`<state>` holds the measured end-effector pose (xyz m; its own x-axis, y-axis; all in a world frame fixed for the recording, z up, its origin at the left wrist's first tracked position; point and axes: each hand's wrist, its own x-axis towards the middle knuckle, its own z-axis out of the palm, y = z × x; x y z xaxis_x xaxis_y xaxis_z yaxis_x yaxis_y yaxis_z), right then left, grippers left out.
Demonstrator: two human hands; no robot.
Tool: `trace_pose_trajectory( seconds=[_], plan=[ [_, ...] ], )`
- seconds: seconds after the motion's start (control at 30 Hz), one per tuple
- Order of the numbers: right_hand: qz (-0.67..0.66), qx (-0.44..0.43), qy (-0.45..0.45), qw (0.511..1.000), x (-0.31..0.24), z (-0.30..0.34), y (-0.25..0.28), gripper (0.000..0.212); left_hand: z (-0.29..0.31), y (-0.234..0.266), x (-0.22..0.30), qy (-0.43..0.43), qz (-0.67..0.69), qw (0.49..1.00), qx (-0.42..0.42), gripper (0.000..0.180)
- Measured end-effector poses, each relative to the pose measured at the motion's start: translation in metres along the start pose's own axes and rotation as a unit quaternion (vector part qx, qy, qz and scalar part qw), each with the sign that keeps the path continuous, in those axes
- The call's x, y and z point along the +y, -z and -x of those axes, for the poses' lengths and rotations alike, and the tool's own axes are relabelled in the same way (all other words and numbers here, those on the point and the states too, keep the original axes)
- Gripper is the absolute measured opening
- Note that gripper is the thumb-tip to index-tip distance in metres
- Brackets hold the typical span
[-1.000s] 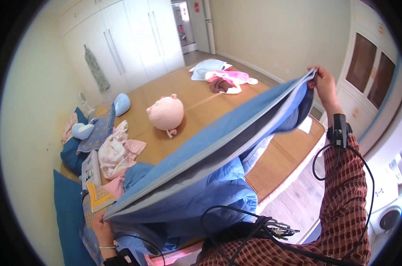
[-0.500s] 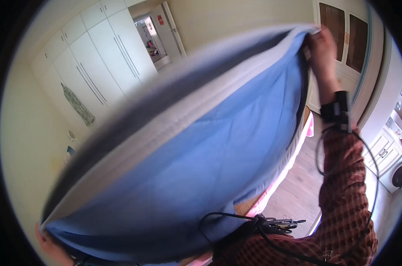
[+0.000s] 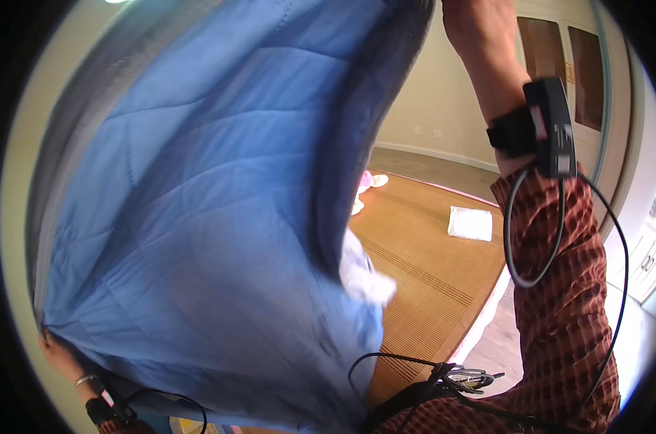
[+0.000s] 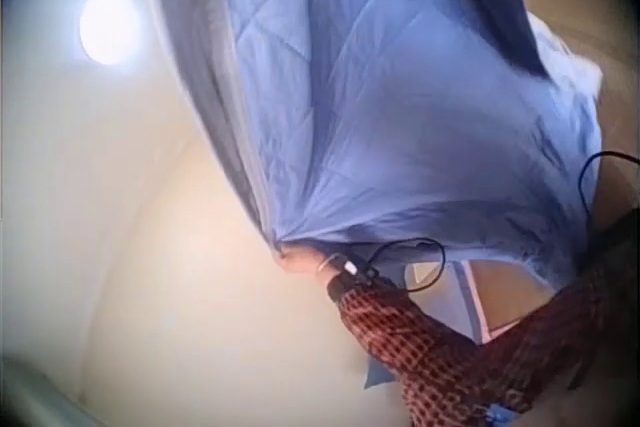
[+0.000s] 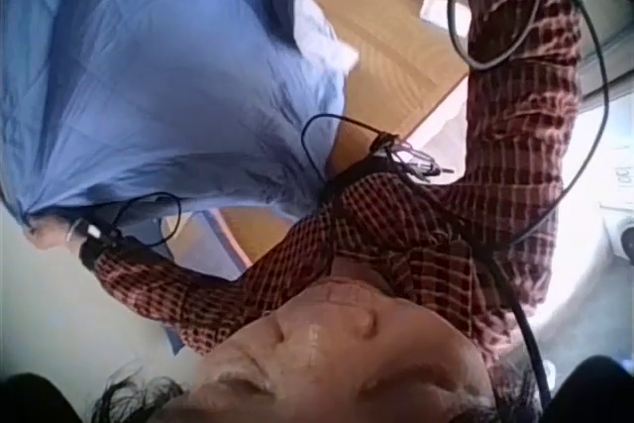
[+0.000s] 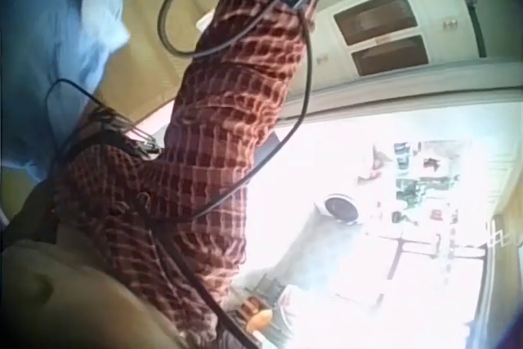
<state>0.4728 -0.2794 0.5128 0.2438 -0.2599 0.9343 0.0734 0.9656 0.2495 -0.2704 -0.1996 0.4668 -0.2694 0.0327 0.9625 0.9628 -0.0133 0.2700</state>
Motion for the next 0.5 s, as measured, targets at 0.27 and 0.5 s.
trace_pose_trajectory(
  seconds=[0.27,0.5],
  plan=[
    [0.319,0.092,-0.274,0.902,-0.109,0.126,0.029,0.011,0.027,0.017,-0.005,-0.117,0.048,0.98,-0.151,0.026],
    [0.395,-0.184,-0.672,0.599,-0.273,0.323,0.028,0.021,0.161,0.034,-0.064,-0.107,0.071,0.915,-0.381,0.022]
  ],
)
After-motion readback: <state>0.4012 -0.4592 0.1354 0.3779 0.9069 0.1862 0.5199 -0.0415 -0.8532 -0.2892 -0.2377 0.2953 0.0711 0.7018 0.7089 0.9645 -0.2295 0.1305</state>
